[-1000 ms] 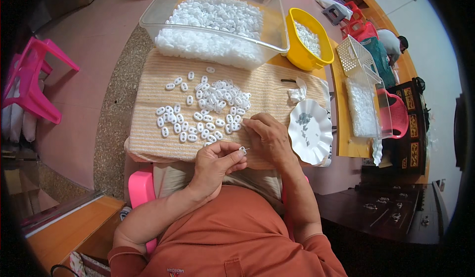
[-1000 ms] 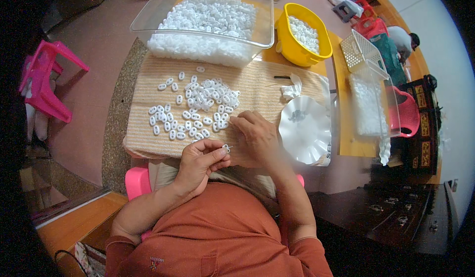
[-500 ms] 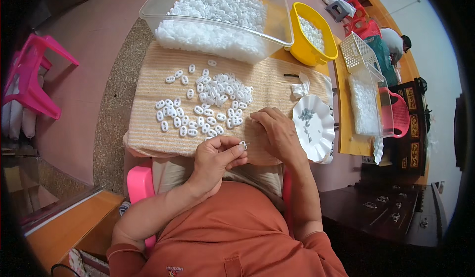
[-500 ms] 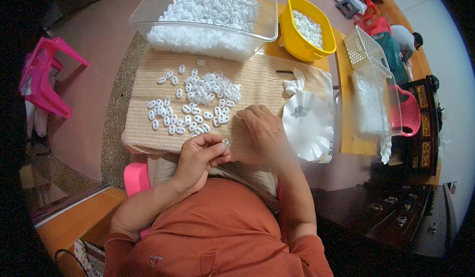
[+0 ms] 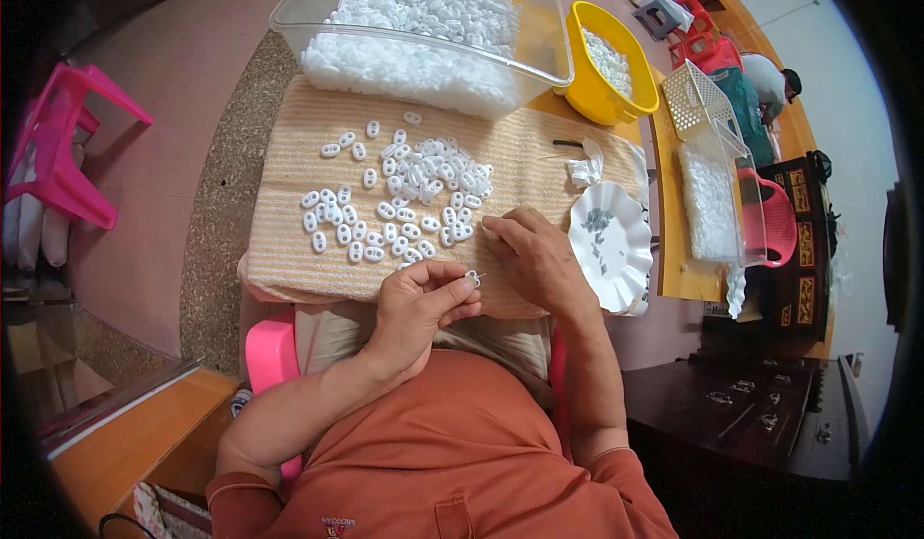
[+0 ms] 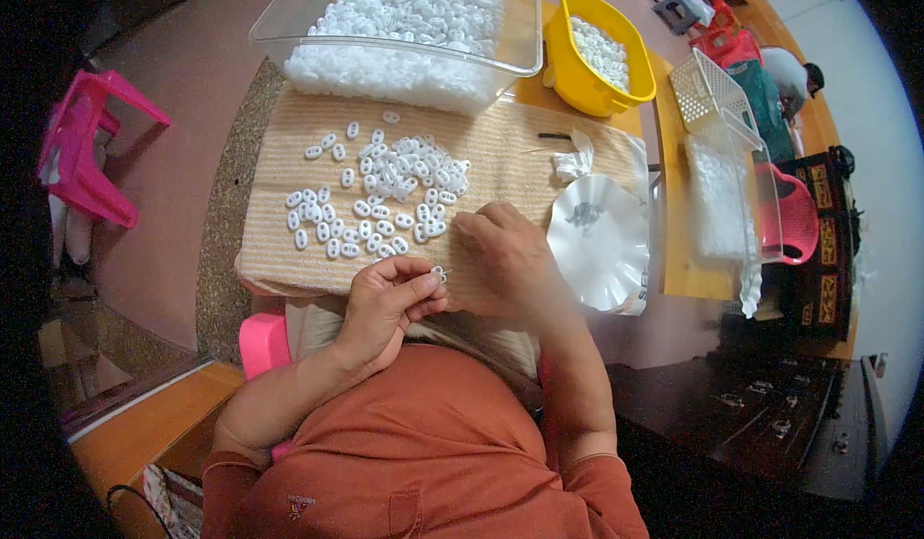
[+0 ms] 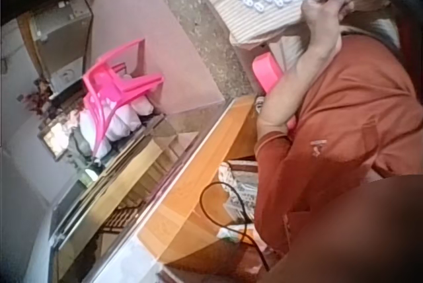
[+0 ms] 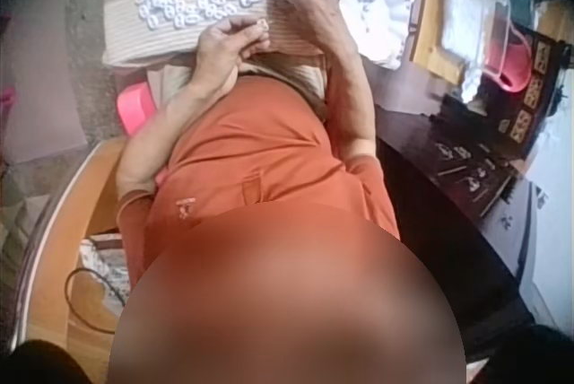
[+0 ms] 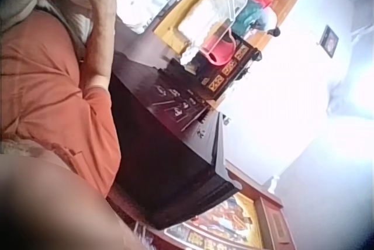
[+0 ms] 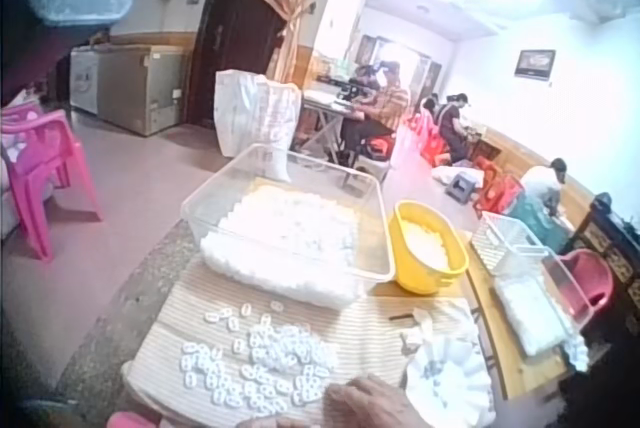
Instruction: The recorder is manually assembling white plastic fastener components by snapping them together at a workbench.
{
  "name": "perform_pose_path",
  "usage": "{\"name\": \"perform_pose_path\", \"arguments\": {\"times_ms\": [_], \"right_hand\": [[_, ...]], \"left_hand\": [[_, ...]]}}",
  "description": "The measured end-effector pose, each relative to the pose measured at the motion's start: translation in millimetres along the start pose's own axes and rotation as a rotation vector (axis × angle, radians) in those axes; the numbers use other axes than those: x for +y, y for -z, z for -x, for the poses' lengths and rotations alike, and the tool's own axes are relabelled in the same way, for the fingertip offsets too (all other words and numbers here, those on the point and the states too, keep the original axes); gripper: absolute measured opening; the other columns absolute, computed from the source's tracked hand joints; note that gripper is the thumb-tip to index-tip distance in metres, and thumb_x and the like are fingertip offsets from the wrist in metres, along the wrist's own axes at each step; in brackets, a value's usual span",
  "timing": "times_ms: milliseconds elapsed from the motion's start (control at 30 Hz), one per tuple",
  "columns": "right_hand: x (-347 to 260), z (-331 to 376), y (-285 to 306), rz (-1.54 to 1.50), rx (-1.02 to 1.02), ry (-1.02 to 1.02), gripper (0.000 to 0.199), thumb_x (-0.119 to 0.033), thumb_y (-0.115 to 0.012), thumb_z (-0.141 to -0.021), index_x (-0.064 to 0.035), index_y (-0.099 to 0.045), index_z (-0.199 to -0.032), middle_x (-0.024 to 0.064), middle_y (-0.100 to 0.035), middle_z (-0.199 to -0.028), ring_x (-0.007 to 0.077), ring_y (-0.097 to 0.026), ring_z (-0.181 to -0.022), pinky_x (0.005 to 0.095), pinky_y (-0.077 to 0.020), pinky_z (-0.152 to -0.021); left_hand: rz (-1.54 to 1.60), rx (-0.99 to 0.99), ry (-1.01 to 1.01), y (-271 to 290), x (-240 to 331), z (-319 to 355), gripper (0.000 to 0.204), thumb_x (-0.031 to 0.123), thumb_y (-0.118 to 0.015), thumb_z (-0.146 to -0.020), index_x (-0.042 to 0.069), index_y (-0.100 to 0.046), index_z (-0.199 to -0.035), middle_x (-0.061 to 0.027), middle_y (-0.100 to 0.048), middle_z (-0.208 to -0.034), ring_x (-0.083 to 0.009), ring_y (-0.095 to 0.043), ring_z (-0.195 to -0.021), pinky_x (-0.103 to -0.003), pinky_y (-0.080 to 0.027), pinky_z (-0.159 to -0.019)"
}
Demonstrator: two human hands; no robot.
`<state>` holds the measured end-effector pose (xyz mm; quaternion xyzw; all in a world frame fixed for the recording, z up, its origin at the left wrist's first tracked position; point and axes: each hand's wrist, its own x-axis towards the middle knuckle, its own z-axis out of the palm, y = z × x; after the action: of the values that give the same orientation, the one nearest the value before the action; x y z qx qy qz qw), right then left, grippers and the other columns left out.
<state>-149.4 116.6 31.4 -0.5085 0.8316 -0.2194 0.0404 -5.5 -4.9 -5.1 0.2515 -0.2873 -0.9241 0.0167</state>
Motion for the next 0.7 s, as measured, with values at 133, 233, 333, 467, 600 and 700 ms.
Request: {"name": "perform_pose_path", "arguments": {"times_ms": [133,233,333,467,600,700], "right_hand": [[4.3,6.2,6.2,-0.237,-0.013,-0.063,0.032,0.003,-0.063,-0.076,-0.0020,-0.062,-0.107,0.0113,-0.061,-0.088,0.0272,-0.061,-0.082,0.0325,-0.0490,-0.072],[9.6,14.8,4.7,-0.454,-0.077,-0.111,0.033,0.004,-0.064,-0.077,-0.0005,-0.061,-0.110,0.0083,-0.062,-0.089,0.0204,-0.061,-0.084,0.0293,-0.0489,-0.075],[8.1,22.4,3.7,-0.700,-0.147,-0.237,0.032,0.001,-0.065,-0.082,0.0006,-0.061,-0.114,0.0044,-0.064,-0.092,0.0131,-0.060,-0.087,0.0265,-0.0486,-0.078],[10.5,28.6,1.1,-0.963,-0.232,-0.405,0.031,-0.004,-0.065,-0.087,0.0025,-0.060,-0.117,0.0034,-0.065,-0.098,0.0090,-0.060,-0.090,0.0239,-0.0483,-0.081],[7.0,31.5,-2.4,-1.138,-0.224,-0.506,0.032,-0.003,-0.065,-0.086,0.0034,-0.059,-0.117,0.0062,-0.066,-0.100,0.0107,-0.061,-0.092,0.0241,-0.0489,-0.082],[5.2,31.5,-2.5,-1.268,-0.224,-0.538,0.033,-0.002,-0.064,-0.086,0.0039,-0.058,-0.118,0.0088,-0.066,-0.101,0.0126,-0.062,-0.093,0.0249,-0.0501,-0.082]], "left_hand": [[0.008,-0.009,0.002,0.7,0.3,-0.6,0.009,0.002,-0.063,-0.086,0.001,-0.061,-0.095,-0.0067,-0.064,-0.083,-0.0138,-0.064,-0.074,-0.027,-0.057,-0.071],[-0.008,0.002,-0.002,0.1,1.1,-0.1,0.010,0.002,-0.063,-0.086,0.001,-0.061,-0.096,-0.0066,-0.064,-0.083,-0.0139,-0.064,-0.074,-0.027,-0.057,-0.070],[-0.002,0.011,0.012,0.4,1.1,-0.8,0.010,0.002,-0.063,-0.086,0.001,-0.061,-0.096,-0.0066,-0.064,-0.083,-0.0140,-0.064,-0.074,-0.027,-0.057,-0.070],[-0.009,0.003,0.005,0.7,0.0,-1.3,0.010,0.003,-0.063,-0.086,0.001,-0.061,-0.096,-0.0069,-0.064,-0.083,-0.0141,-0.064,-0.074,-0.026,-0.057,-0.070],[0.000,0.008,0.003,-0.1,-0.2,-1.2,0.010,0.003,-0.063,-0.086,0.001,-0.061,-0.096,-0.0074,-0.065,-0.084,-0.0144,-0.065,-0.075,-0.026,-0.057,-0.070],[0.003,0.007,-0.004,0.3,-0.7,-1.4,0.010,0.003,-0.063,-0.086,0.001,-0.061,-0.096,-0.0077,-0.065,-0.084,-0.0145,-0.065,-0.074,-0.026,-0.057,-0.070]]}}
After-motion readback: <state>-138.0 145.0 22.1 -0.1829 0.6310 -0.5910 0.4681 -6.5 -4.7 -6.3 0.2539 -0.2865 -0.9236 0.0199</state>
